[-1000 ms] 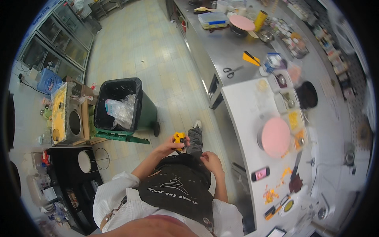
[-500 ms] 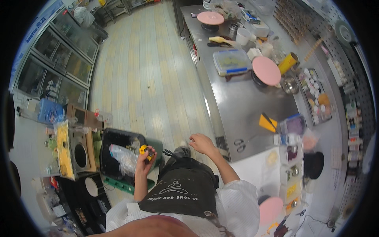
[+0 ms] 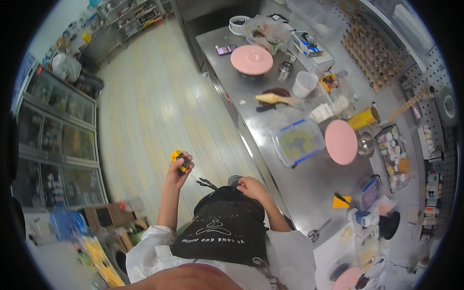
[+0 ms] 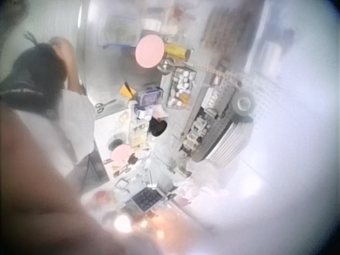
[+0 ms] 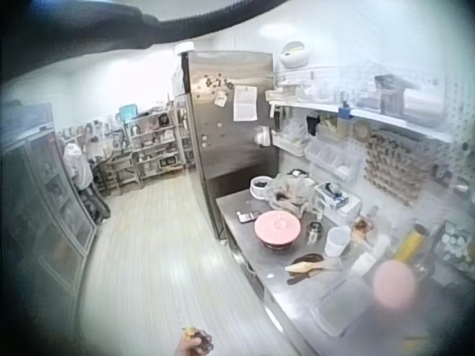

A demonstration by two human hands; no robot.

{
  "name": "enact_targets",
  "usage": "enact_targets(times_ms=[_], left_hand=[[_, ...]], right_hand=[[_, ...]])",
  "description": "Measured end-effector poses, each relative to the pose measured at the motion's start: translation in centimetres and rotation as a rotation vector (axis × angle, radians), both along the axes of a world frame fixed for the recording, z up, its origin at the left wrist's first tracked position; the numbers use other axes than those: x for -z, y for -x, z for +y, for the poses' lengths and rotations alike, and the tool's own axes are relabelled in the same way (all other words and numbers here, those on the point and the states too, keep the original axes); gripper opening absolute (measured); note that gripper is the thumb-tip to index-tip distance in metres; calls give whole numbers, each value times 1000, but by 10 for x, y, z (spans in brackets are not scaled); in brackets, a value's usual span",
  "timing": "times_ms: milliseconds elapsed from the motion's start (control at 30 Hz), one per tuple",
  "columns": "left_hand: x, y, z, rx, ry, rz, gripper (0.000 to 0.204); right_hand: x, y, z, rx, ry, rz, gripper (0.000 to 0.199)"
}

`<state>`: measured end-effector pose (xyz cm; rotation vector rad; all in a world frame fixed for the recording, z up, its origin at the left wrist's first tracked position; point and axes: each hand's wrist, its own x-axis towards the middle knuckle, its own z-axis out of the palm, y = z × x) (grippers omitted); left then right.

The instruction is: The person assembles small yellow toy vehicles by applying hot glue to wheels and attaching them to the chassis. They handle each toy one at a time, using a glue gun and small tools to secure parts, then place the finished units on the table.

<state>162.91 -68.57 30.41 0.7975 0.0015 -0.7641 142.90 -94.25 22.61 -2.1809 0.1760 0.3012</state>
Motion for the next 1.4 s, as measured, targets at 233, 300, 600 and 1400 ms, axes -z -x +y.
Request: enact_targets(times_ms=[233,300,600,1400], left_hand=[[-8,-191,-111,217,74,-89,33],[7,-231,-115,226,59,-51,34],[39,-432,-38,-82,72,93,32],[43,-845,-209,480,54,124,35]], right_hand=[[21,-194,-37,52,7,-20,29],[23,-271,-47,-28,-1,46,28],[-43,-559,-76,-184,123,-147,31],[-61,-782,-228,557,-9,-53,31]])
